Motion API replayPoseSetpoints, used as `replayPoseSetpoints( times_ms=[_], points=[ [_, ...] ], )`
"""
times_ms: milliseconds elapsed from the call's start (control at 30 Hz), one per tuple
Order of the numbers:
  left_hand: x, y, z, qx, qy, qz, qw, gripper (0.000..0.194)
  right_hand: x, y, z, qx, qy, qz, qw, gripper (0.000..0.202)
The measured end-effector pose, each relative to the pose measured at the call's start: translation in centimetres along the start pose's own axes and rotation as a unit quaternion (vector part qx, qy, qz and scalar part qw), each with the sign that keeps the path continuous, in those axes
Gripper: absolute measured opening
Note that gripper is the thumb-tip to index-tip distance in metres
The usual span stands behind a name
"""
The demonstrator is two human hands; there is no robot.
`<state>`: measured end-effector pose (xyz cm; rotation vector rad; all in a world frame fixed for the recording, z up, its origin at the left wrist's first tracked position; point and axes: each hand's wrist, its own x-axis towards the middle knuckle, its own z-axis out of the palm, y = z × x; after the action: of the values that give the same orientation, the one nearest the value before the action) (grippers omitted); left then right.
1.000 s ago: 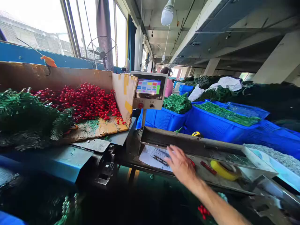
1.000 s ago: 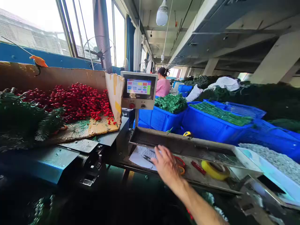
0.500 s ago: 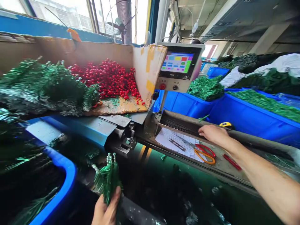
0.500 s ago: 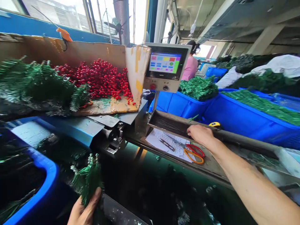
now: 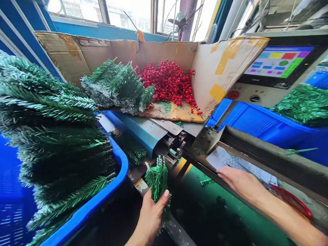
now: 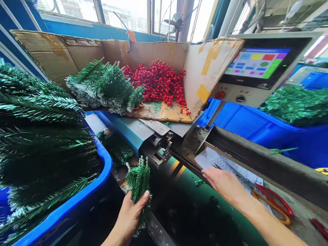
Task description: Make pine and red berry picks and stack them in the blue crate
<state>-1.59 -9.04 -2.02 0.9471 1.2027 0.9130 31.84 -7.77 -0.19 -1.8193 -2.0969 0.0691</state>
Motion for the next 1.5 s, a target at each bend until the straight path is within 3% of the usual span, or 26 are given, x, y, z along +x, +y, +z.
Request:
replayPoseSetpoints(
  times_ms=[100,200,300,433,533,633,700,800,867,933,1067,1133,1233,1367,1500],
  points=[
    [0.4,-0.1,-0.4,-0.007,0.000,0.001,1.000,0.042,3.6,-3.9,3.1,0.068,0.005,0.015,0.998,0.041],
    [0.8,0.0,-0.7,-0.018,-0.006,0.005,1.000,0.044,6.8,-7.8,5.6,0.099,0.058,0.048,0.992,0.040],
    [1.0,0.2,-0.7,-0.024,-0.012,0.008,1.000,0.045,8.5,-11.5,7.9,0.161,0.083,0.092,0.979,0.049],
    [1.3,0.3,-0.9,-0.024,-0.023,0.009,0.999,0.048,8.2,-13.6,9.6,0.301,0.071,0.162,0.937,0.075],
    [1.4,0.2,-1.2,-0.036,-0.022,0.001,0.999,0.051,7.0,-13.8,9.2,0.351,0.056,0.144,0.924,0.076],
    [1.5,0.0,-1.4,-0.058,-0.025,0.005,0.998,0.050,5.2,-15.2,8.0,0.387,0.094,0.152,0.905,0.076],
    [1.6,0.0,-1.4,-0.084,-0.049,0.024,0.995,0.049,4.0,-17.2,7.4,0.457,0.062,0.173,0.870,0.074],
    [1.5,0.6,-1.3,-0.112,-0.110,0.040,0.987,0.048,3.0,-20.2,7.2,0.604,-0.082,0.176,0.773,0.062],
    [1.3,1.0,-1.0,-0.109,-0.142,0.029,0.983,0.047,2.8,-21.3,7.4,0.649,-0.122,0.181,0.729,0.052],
    [1.0,1.4,-0.6,-0.103,-0.155,0.018,0.982,0.045,2.9,-21.5,7.7,0.656,-0.108,0.199,0.720,0.046],
    [0.5,1.7,-0.9,-0.065,-0.147,0.000,0.987,0.049,3.1,-20.0,7.7,0.635,-0.073,0.216,0.739,0.043],
    [0.6,2.1,-1.6,-0.027,-0.082,0.001,0.996,0.058,3.1,-19.2,7.2,0.638,-0.081,0.206,0.738,0.043],
    [1.0,3.4,-2.7,0.016,0.011,0.076,0.997,0.059,2.9,-18.6,6.2,0.653,-0.142,0.166,0.725,0.045],
    [1.4,5.5,-3.4,0.053,-0.039,0.148,0.987,0.036,2.7,-18.1,5.3,0.629,-0.223,0.129,0.734,0.045],
    [1.3,6.6,-3.5,0.095,-0.106,0.161,0.977,0.033,3.0,-17.3,4.9,0.581,-0.274,0.058,0.764,0.035]
  ],
)
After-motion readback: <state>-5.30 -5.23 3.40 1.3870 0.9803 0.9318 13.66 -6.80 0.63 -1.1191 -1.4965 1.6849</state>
